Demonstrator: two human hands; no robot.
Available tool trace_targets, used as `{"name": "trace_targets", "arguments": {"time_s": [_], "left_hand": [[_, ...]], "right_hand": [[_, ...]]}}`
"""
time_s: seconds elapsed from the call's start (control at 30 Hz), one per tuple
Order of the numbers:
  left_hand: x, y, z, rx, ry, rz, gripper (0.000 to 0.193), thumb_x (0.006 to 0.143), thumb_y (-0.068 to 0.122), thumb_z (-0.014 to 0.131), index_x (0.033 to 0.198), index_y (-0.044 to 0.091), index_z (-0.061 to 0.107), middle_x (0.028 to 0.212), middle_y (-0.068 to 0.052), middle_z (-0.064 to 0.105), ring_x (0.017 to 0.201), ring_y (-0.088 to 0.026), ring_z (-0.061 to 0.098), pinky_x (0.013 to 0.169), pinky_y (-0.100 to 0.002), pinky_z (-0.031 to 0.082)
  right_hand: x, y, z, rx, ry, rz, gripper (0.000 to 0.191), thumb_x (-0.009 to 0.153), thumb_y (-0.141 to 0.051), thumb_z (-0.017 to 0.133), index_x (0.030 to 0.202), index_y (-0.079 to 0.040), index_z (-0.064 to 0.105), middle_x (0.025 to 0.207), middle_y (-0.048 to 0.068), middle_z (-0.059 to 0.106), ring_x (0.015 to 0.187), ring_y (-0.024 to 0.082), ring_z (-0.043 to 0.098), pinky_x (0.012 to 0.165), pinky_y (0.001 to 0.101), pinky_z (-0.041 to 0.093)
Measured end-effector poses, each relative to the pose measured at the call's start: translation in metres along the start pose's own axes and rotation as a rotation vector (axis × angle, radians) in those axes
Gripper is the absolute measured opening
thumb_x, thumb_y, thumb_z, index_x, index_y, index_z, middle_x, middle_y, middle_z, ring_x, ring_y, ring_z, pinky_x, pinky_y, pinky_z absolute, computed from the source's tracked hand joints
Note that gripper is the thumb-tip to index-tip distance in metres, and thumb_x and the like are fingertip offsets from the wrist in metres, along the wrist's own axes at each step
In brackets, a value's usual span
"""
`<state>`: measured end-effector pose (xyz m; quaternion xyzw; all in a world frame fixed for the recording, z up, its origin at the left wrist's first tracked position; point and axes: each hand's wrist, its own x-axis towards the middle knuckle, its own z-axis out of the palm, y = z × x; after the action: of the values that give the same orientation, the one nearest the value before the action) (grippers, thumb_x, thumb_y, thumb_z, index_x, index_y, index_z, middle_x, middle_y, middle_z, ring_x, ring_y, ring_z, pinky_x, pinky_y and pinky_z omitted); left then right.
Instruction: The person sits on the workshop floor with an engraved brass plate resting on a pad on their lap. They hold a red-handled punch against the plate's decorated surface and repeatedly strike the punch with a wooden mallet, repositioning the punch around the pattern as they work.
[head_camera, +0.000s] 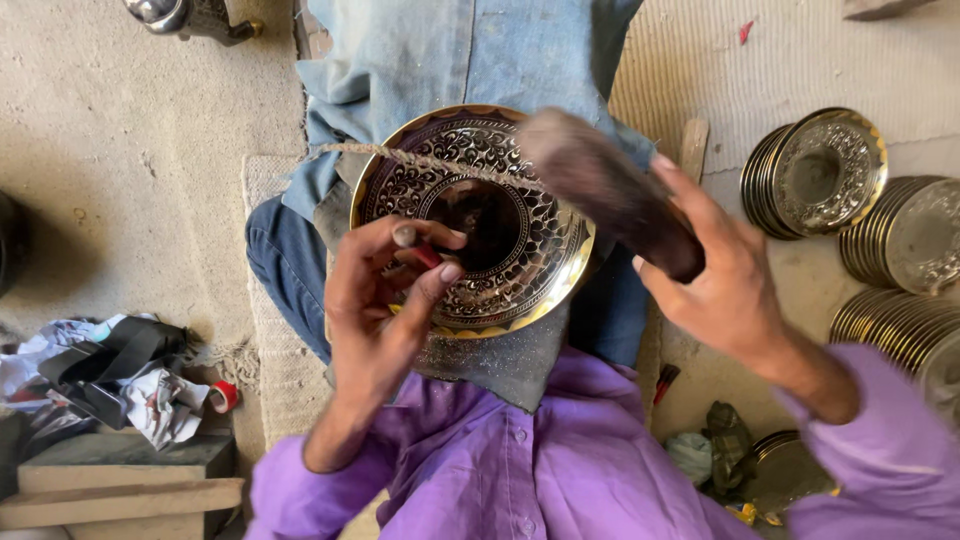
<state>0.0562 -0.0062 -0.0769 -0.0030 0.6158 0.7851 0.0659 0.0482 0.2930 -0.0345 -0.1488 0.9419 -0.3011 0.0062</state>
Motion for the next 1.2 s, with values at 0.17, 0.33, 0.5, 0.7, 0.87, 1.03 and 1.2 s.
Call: {"name": "trace_targets", "arguments": {"time_s": [0.17, 0.33, 0.5, 0.7, 0.87, 1.03, 1.2], "left_hand": [[0.029, 0.006, -0.015, 0.257, -0.307, 0.023, 0.042, 0.095, -0.007, 0.071, 0.132, 0.003, 0.053, 0.117, -0.010, 0.075, 0.104, -0.014, 0.074, 0.084, -0.027, 0.064], [0.067, -0.015, 0.009, 0.228, -0.708, 0.180, 0.048, 0.091, -0.008, 0.074, 0.132, 0.005, 0.055, 0.115, -0.004, 0.077, 0.099, -0.012, 0.075, 0.078, -0.029, 0.061], [0.086, -0.034, 0.040, 0.073, -0.980, 0.140, 0.049, 0.090, -0.010, 0.073, 0.134, 0.005, 0.055, 0.110, -0.002, 0.077, 0.090, -0.009, 0.071, 0.075, -0.028, 0.060], [0.093, -0.040, 0.041, 0.080, -1.169, 0.083, 0.046, 0.089, -0.001, 0.078, 0.131, 0.007, 0.061, 0.105, -0.001, 0.079, 0.078, -0.007, 0.069, 0.065, -0.025, 0.055], [0.096, -0.042, 0.039, -0.026, -1.298, 0.109, 0.047, 0.094, 0.003, 0.077, 0.139, 0.007, 0.062, 0.114, -0.002, 0.078, 0.092, -0.006, 0.068, 0.072, -0.025, 0.056], [0.099, -0.039, 0.039, 0.058, -1.324, 0.068, 0.050, 0.092, 0.009, 0.077, 0.139, 0.009, 0.061, 0.112, 0.000, 0.078, 0.079, -0.005, 0.065, 0.067, -0.024, 0.053], [0.100, -0.036, 0.040, 0.080, -1.332, 0.094, 0.050, 0.093, 0.012, 0.077, 0.140, 0.010, 0.060, 0.113, 0.001, 0.079, 0.075, -0.004, 0.062, 0.066, -0.024, 0.052]], "right_hand": [[-0.080, 0.024, 0.071, 0.579, 0.407, 0.276, 0.054, 0.090, 0.002, 0.081, 0.131, 0.000, 0.044, 0.099, 0.006, 0.065, 0.082, 0.012, 0.062, 0.080, 0.0258, 0.052], [-0.138, 0.030, 0.115, 0.646, 0.479, 0.496, 0.061, 0.090, 0.003, 0.074, 0.143, 0.001, 0.044, 0.087, 0.006, 0.061, 0.075, 0.014, 0.061, 0.073, 0.0280, 0.052], [-0.171, 0.016, 0.097, 0.677, 0.513, 0.559, 0.058, 0.091, 0.004, 0.072, 0.140, 0.001, 0.041, 0.087, 0.007, 0.062, 0.069, 0.014, 0.063, 0.068, 0.0294, 0.055], [-0.181, 0.007, 0.071, 0.547, 0.537, 0.531, 0.053, 0.090, 0.007, 0.072, 0.133, 0.002, 0.042, 0.085, 0.009, 0.064, 0.070, 0.015, 0.065, 0.069, 0.0298, 0.057], [-0.188, 0.011, 0.066, 0.474, 0.544, 0.478, 0.056, 0.091, 0.007, 0.073, 0.136, 0.003, 0.039, 0.088, 0.010, 0.066, 0.073, 0.016, 0.066, 0.072, 0.0298, 0.056], [-0.194, 0.021, 0.062, 0.378, 0.557, 0.426, 0.059, 0.091, 0.009, 0.076, 0.135, 0.004, 0.037, 0.095, 0.014, 0.066, 0.079, 0.016, 0.066, 0.076, 0.0307, 0.057], [-0.191, 0.028, 0.057, 0.146, 0.549, 0.289, 0.085, 0.089, 0.005, 0.079, 0.152, 0.008, 0.021, 0.104, 0.015, 0.064, 0.086, 0.017, 0.066, 0.077, 0.0299, 0.057]]}}
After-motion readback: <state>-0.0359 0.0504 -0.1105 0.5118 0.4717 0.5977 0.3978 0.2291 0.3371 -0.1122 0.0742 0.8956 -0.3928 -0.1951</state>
